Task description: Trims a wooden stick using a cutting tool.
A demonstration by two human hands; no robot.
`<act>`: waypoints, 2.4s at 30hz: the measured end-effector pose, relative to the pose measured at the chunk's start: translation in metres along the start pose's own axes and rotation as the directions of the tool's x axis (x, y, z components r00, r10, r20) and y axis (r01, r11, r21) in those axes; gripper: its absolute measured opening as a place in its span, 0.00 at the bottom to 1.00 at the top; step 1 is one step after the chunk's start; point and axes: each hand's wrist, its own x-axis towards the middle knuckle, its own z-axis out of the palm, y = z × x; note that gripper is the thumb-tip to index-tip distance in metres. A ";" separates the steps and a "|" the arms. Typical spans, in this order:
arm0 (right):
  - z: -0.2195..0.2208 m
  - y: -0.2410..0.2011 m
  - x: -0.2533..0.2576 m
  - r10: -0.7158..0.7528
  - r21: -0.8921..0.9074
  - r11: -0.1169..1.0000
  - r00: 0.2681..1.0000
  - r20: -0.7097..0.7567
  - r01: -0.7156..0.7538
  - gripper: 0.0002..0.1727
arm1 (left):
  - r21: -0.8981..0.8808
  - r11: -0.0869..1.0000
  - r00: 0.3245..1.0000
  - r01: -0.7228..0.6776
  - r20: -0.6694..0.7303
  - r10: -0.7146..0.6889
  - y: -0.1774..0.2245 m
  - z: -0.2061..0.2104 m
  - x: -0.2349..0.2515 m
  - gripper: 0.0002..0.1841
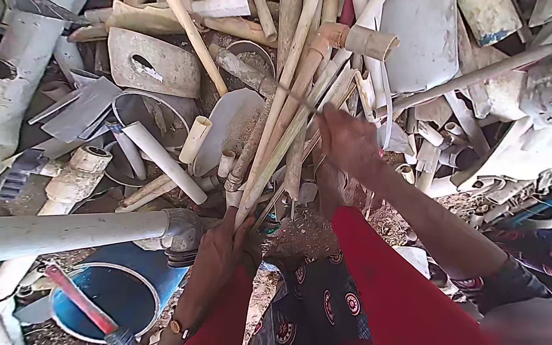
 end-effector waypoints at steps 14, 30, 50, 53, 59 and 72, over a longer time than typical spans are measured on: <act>0.020 -0.022 -0.025 -0.132 -0.018 0.991 0.991 0.024 0.133 0.12 | 0.247 0.969 0.989 -0.022 -0.137 0.058 -0.005 -0.014 -0.017 0.34; -0.026 -0.016 -0.002 0.322 -0.028 0.945 0.910 0.259 -0.326 0.20 | 0.314 0.949 0.995 0.020 -0.101 0.013 0.003 -0.018 -0.015 0.26; 0.014 -0.007 -0.022 -0.004 0.141 0.990 1.000 -0.007 0.005 0.18 | -0.164 0.985 0.994 -0.047 -0.102 0.030 -0.013 -0.008 -0.015 0.35; 0.012 -0.031 -0.019 -0.083 0.132 0.988 0.996 0.022 0.079 0.18 | -0.144 0.989 0.997 -0.043 -0.065 0.034 -0.012 -0.009 -0.018 0.35; 0.028 -0.049 -0.042 -0.409 -0.019 0.912 0.911 0.041 0.410 0.10 | -0.256 0.966 1.000 -0.024 -0.001 0.024 -0.016 0.004 -0.016 0.37; 0.016 -0.036 -0.043 -0.200 0.066 0.979 0.965 0.167 0.192 0.15 | -0.344 0.939 0.999 -0.027 0.017 0.035 -0.022 0.005 -0.010 0.39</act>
